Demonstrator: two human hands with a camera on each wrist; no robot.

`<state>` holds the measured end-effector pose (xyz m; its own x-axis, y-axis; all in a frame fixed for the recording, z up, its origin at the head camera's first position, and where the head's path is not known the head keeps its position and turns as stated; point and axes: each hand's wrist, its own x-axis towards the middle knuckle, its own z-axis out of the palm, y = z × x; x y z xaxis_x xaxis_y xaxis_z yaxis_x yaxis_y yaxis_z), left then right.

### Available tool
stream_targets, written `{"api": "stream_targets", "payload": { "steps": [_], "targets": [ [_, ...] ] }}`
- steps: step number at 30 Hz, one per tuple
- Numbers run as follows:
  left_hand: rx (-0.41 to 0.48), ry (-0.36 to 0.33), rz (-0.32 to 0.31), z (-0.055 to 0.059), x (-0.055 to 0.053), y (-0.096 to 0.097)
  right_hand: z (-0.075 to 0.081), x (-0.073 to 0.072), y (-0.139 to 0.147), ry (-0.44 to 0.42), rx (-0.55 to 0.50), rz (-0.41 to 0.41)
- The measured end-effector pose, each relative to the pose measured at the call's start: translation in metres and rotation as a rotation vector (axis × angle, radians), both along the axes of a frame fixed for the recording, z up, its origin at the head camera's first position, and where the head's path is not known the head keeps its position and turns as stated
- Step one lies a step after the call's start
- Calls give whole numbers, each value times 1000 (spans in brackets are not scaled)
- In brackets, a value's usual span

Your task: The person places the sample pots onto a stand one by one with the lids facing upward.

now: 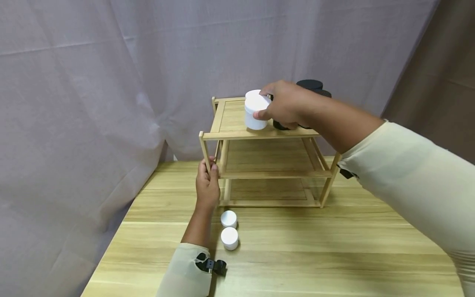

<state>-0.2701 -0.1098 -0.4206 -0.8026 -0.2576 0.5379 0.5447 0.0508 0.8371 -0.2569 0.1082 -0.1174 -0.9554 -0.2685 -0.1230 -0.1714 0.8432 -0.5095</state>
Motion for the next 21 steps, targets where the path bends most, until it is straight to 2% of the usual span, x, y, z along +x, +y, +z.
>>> {"api": "stream_targets", "payload": {
  "steps": [6, 10, 21],
  "targets": [
    [-6, 1, 3, 1, 0, 1, -3, 0, -6, 82, 55, -44],
    [-10, 7, 6, 1, 0, 2, -4, -1, -6, 101, 71, -60],
    [-5, 8, -4, 2, 0, 3, -9, -7, -4, 96, 81, -61]
  ]
}}
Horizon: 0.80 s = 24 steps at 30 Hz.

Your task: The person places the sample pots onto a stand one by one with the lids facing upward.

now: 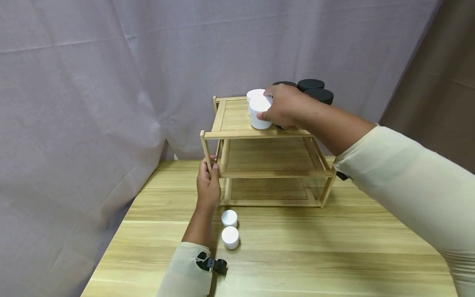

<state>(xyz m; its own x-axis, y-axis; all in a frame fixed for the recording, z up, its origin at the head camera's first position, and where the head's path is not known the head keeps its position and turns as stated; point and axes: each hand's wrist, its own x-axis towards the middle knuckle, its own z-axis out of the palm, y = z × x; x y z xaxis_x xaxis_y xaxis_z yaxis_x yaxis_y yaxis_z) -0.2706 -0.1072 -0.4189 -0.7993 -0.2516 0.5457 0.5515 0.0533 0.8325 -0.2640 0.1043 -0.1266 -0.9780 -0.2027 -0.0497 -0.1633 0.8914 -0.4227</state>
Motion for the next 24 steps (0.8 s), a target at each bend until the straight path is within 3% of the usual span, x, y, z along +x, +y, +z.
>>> {"api": "stream_targets", "payload": {
  "steps": [24],
  "targets": [
    [-26, 19, -5, -3, -3, 1, -4, -7, 2, 25, 86, 38]
  ]
}}
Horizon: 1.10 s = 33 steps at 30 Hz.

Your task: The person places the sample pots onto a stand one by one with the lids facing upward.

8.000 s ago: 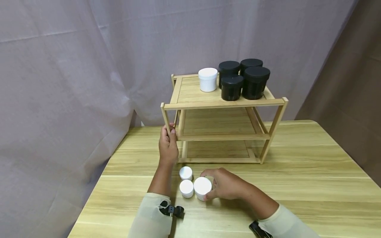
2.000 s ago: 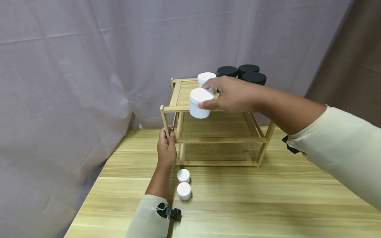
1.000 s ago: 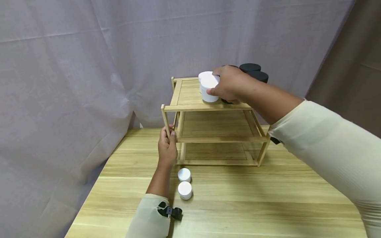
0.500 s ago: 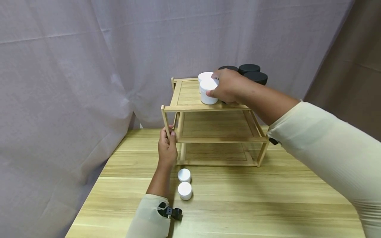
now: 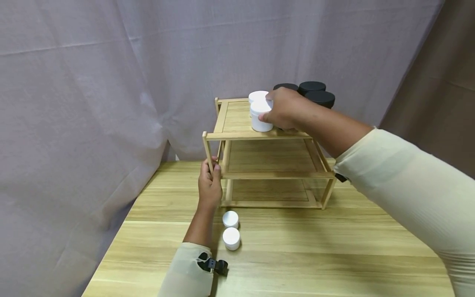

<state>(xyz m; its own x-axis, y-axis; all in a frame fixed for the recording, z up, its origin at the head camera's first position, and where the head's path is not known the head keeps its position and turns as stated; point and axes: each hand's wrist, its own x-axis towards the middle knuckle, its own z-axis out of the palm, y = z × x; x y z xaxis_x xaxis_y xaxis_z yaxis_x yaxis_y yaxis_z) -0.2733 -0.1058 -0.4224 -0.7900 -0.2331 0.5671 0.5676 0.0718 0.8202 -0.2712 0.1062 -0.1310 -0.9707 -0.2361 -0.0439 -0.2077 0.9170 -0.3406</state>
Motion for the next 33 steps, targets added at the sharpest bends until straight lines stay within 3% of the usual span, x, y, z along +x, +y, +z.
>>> {"api": "stream_targets", "payload": {
  "steps": [11, 15, 20, 24, 33],
  "targets": [
    [-1, -3, -13, 0, -1, 0, 0, 3, 0, -24, -60, -21],
    [1, -7, -11, 0, 0, -1, -2, 4, 2, 15, -100, 5],
    [3, -10, -10, 0, 0, -1, -7, 6, 2, 102, -248, 51],
    [7, -7, -6, 0, -1, -1, -10, 9, -1, 122, -369, 73],
    [-4, 14, 7, 0, -1, -1, -20, 14, -4, 174, -484, 183]
  ]
}}
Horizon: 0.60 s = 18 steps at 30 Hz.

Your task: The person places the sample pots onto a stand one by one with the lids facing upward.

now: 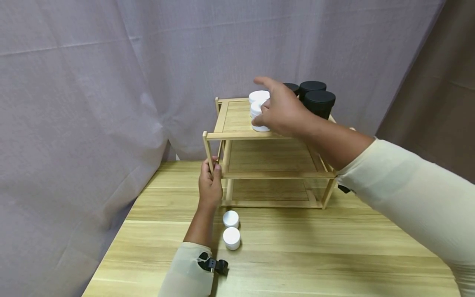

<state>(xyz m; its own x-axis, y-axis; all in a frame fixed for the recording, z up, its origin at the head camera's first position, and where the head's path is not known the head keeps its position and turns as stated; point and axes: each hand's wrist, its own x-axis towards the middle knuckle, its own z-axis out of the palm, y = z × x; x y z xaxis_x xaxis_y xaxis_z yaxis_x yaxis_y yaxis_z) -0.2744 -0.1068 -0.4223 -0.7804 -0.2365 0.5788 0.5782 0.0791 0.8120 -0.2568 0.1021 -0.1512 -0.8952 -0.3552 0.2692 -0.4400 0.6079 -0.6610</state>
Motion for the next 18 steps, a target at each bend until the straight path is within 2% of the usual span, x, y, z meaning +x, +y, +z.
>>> {"api": "stream_targets", "payload": {
  "steps": [6, 14, 18],
  "targets": [
    [1, 6, -3, 0, 0, 1, -18, 7, -3, 10, -2, 91],
    [0, -6, 4, 0, 1, 0, -34, 11, -1, 72, -54, 137],
    [1, -13, 1, 1, 0, 1, -43, 12, 0, 63, -86, 155]
  ]
}}
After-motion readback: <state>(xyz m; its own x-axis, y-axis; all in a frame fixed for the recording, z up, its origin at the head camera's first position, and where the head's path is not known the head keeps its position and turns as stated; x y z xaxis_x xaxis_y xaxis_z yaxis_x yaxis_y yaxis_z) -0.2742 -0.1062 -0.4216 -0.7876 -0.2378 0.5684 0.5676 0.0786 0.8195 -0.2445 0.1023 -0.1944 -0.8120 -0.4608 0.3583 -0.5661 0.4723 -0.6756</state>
